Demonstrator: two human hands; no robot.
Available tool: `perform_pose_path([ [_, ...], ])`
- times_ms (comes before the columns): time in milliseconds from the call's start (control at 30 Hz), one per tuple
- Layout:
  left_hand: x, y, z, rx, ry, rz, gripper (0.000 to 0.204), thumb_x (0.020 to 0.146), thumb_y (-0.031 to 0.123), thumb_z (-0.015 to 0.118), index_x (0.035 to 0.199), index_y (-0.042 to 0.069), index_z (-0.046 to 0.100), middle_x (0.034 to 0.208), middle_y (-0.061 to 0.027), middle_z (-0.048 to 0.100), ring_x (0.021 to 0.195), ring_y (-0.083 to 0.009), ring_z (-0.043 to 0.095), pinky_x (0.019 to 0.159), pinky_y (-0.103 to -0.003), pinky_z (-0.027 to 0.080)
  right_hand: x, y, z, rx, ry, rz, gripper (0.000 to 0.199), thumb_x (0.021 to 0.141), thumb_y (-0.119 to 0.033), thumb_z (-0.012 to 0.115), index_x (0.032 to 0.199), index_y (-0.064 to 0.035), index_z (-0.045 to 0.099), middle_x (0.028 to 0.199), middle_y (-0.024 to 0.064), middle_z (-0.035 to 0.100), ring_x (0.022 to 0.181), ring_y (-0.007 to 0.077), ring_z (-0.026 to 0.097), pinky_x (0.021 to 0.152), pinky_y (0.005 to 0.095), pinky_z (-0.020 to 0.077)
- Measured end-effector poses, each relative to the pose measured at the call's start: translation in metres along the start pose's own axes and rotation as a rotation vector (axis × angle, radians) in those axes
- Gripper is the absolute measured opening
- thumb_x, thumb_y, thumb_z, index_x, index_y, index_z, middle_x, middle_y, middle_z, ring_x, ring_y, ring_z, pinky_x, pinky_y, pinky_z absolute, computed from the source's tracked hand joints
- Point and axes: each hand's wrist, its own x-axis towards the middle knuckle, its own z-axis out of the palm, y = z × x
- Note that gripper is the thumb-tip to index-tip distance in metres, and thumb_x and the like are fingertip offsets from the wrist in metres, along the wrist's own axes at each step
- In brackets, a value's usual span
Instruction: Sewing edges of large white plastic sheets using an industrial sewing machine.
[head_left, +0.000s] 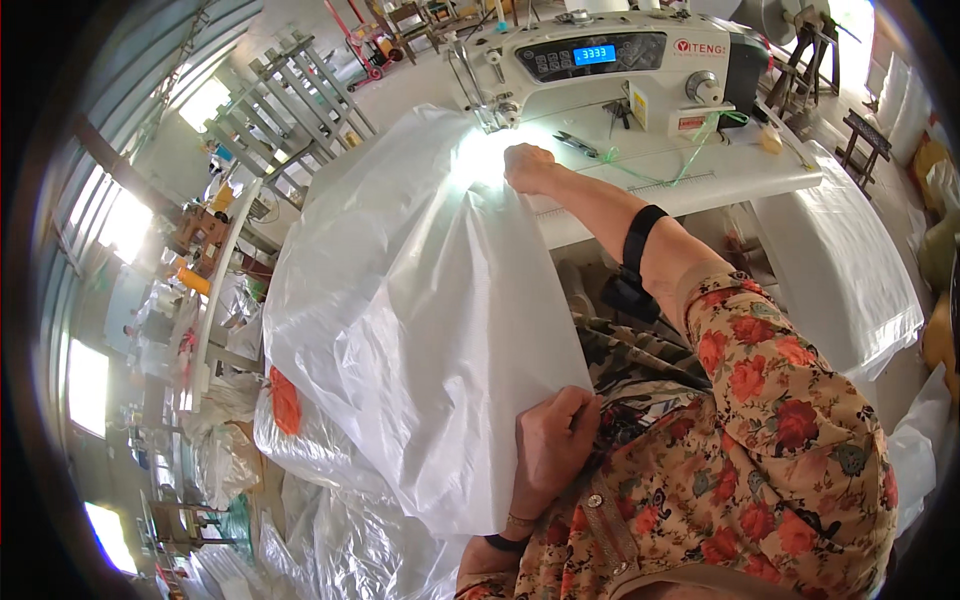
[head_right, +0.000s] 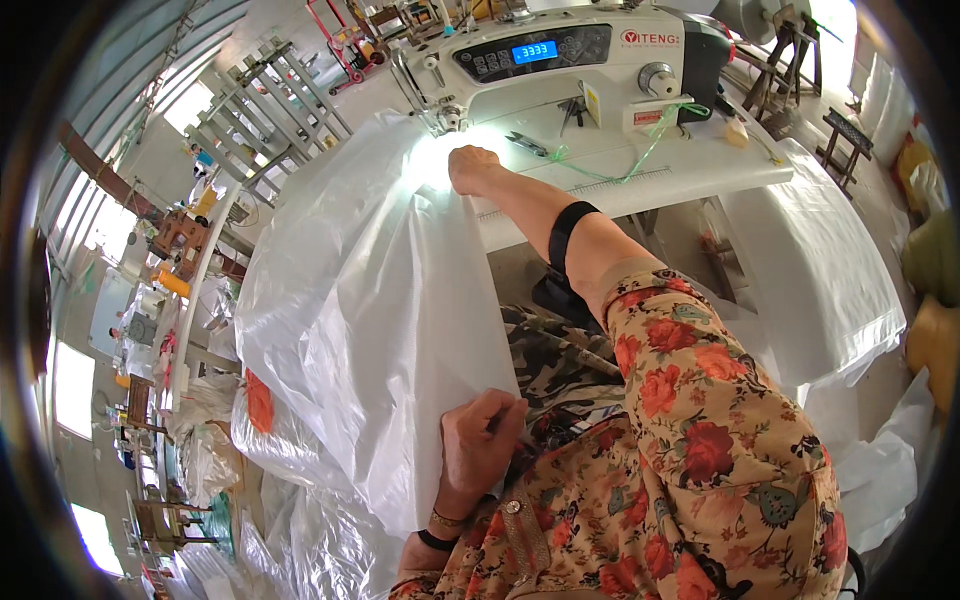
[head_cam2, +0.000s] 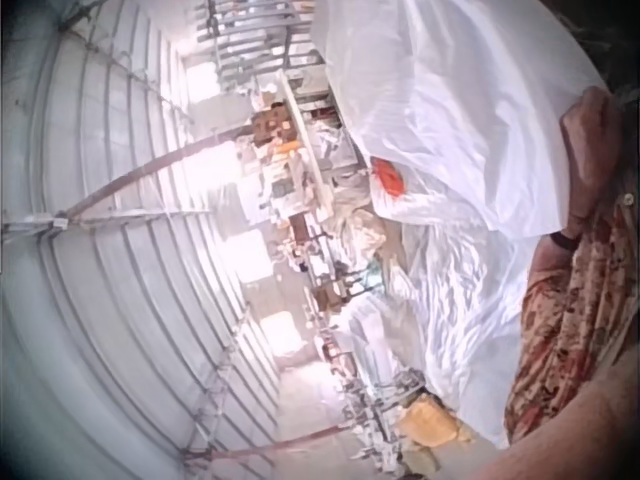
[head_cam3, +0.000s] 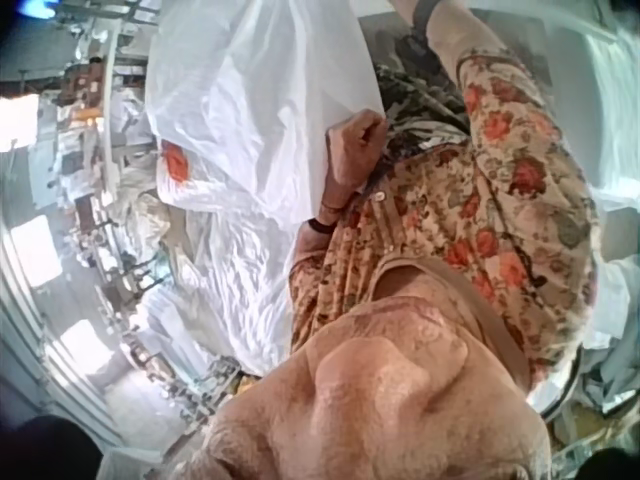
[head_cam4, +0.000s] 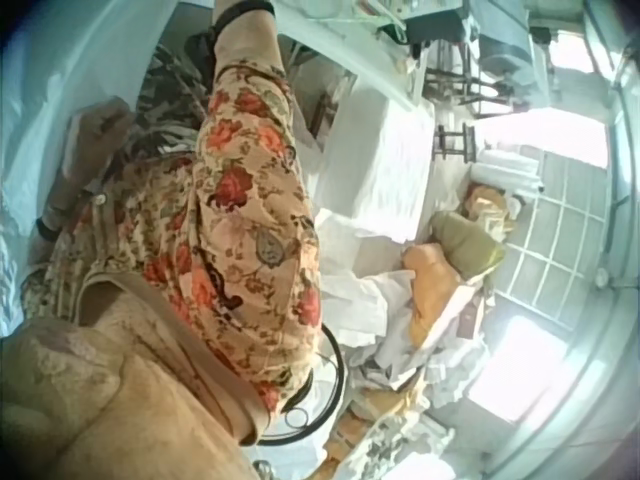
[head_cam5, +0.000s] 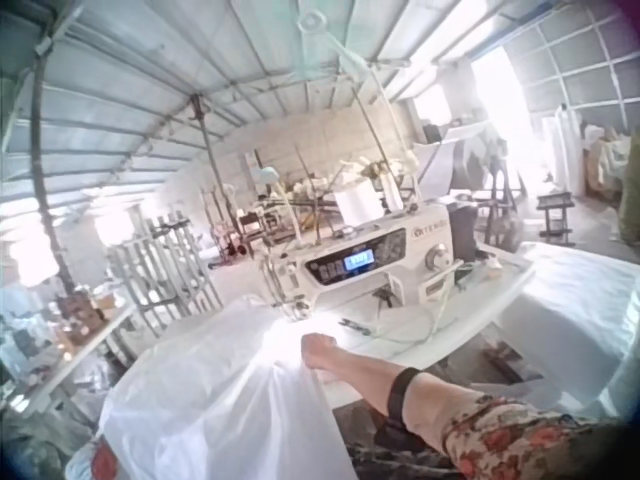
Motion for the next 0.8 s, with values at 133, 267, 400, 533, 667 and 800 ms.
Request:
perform_pose_path([
  [133, 0.006, 0.010, 0.000, -0.017, 0.006, 0.023, 0.011, 0.086, 0.006, 0.066, 0.078, -0.001, 0.061, 0.060, -0.0108, 0.059, 0.050, -0.0173, 0.057, 0.050, -0.028, 0.044, 0.001, -0.004, -0.008, -0.016, -0.072, 0.027, 0.015, 0.073, -0.001, 0.065, 0.087, -0.0005, 0.071, 0.090, 0.0152, 0.071, 0.084, 0.0274, 0.070, 0.068, 0.0381, 0.0558],
  [267, 0.009, 0.007, 0.004, 0.014, -0.050, 0.051, 0.010, 0.085, 0.007, 0.066, 0.080, 0.000, 0.061, 0.062, -0.0132, 0.061, 0.052, -0.0234, 0.060, 0.052, -0.031, 0.046, -0.016, -0.007, -0.006, -0.061, 0.015, -0.003, 0.016, 0.072, -0.001, 0.066, 0.087, -0.0014, 0.072, 0.091, 0.0152, 0.071, 0.084, 0.0271, 0.070, 0.067, 0.0379, 0.0558],
  [400, 0.005, -0.008, 0.007, 0.186, -0.123, 0.078, 0.012, 0.085, 0.011, 0.066, 0.079, 0.002, 0.060, 0.066, -0.0173, 0.062, 0.060, -0.0328, 0.064, 0.054, -0.038, 0.049, -0.056, -0.022, -0.007, -0.182, -0.014, -0.052, 0.019, 0.069, -0.002, 0.069, 0.087, -0.0042, 0.072, 0.090, 0.0133, 0.071, 0.085, 0.0258, 0.070, 0.068, 0.0369, 0.0557],
  [533, 0.005, -0.016, 0.006, 0.168, -0.163, 0.044, 0.013, 0.085, 0.013, 0.065, 0.078, 0.003, 0.060, 0.066, -0.0188, 0.062, 0.064, -0.0353, 0.064, 0.055, -0.041, 0.050, -0.080, -0.022, 0.000, -0.341, 0.012, -0.171, 0.018, 0.068, -0.007, 0.071, 0.086, -0.0059, 0.072, 0.088, 0.0107, 0.071, 0.086, 0.0250, 0.069, 0.071, 0.0347, 0.0551],
  [667, 0.005, -0.020, 0.007, 0.171, -0.233, 0.047, 0.011, 0.086, 0.011, 0.064, 0.079, 0.003, 0.059, 0.071, -0.0168, 0.063, 0.066, -0.0343, 0.065, 0.057, -0.041, 0.050, -0.086, -0.027, -0.007, -0.479, -0.024, -0.279, 0.018, 0.068, -0.010, 0.073, 0.085, -0.0063, 0.072, 0.090, 0.0098, 0.071, 0.090, 0.0239, 0.069, 0.074, 0.0334, 0.0540],
  [800, 0.007, -0.033, 0.012, 0.118, -0.187, 0.139, 0.011, 0.085, 0.009, 0.063, 0.077, 0.003, 0.057, 0.073, -0.0146, 0.062, 0.066, -0.0341, 0.063, 0.057, -0.041, 0.049, -0.082, -0.031, -0.009, -0.484, -0.012, -0.272, 0.019, 0.066, -0.012, 0.075, 0.083, -0.0069, 0.072, 0.091, 0.0095, 0.071, 0.091, 0.0226, 0.068, 0.073, 0.0326, 0.0528],
])
